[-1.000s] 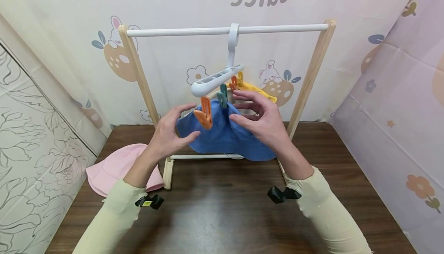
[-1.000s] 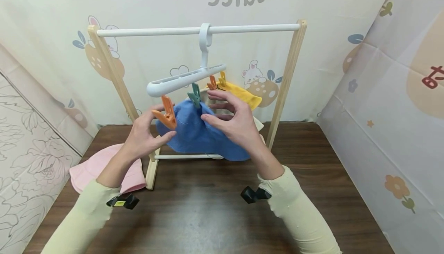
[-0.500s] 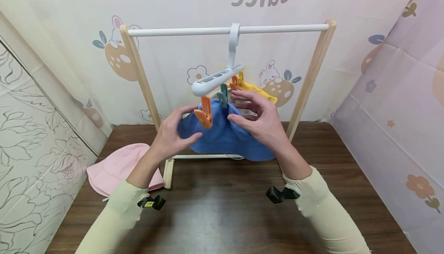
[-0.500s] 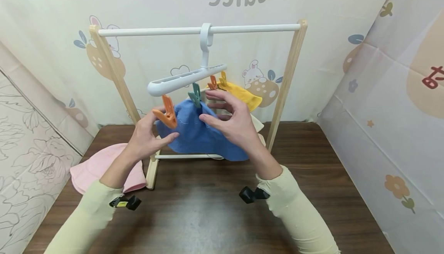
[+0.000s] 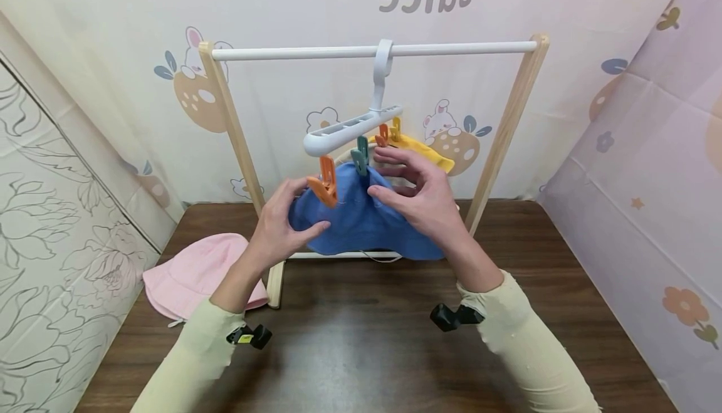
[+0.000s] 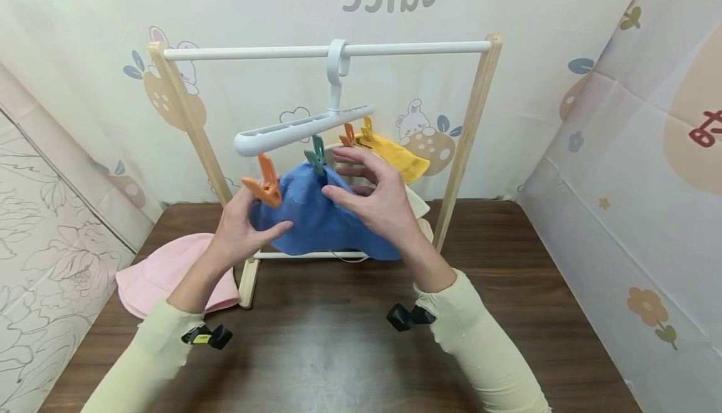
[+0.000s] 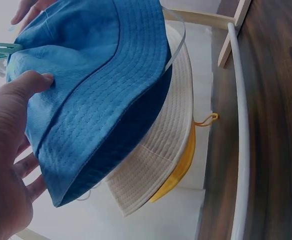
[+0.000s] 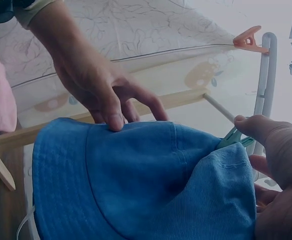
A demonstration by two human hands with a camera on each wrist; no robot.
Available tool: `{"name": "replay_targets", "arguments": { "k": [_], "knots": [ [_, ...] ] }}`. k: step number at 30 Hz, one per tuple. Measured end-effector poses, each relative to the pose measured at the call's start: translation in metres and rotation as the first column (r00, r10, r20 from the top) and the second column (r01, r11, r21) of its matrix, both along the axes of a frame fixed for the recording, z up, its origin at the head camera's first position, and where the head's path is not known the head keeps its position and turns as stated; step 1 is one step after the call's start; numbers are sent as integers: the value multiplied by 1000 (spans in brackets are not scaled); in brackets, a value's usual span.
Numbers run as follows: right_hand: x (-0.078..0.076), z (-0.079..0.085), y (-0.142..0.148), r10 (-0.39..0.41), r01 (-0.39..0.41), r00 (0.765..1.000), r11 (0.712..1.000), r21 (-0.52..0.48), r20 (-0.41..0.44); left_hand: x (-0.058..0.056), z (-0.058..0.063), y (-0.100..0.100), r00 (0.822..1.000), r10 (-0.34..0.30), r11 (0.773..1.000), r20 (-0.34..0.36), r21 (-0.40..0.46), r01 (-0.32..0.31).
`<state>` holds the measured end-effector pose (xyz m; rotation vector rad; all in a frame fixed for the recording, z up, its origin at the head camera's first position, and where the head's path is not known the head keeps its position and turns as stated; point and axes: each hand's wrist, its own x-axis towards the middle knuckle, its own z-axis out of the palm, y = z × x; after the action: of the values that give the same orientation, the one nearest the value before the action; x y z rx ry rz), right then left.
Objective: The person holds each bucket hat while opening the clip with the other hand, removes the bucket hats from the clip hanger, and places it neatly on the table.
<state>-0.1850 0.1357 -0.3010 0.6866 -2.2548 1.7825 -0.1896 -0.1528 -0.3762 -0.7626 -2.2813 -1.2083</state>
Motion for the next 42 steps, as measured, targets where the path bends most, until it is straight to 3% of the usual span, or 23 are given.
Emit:
{"name": "replay_targets", "arguments": {
  "k": [12,35,42],
  "knots": [
    [2,3,-4,-29,30,997,999,16,-65,2,-13,3,998,29,999,-53,45,-27],
    [0,6,-15,-34,32,998,998,-50,-50,-3,-25,-3,991,96,992,-90,90,-88],
    [-2,7,-19,-38,35,998,997,-63,-54,-2,-27,-4,993,100,991,-58,97,-94]
  ]
}}
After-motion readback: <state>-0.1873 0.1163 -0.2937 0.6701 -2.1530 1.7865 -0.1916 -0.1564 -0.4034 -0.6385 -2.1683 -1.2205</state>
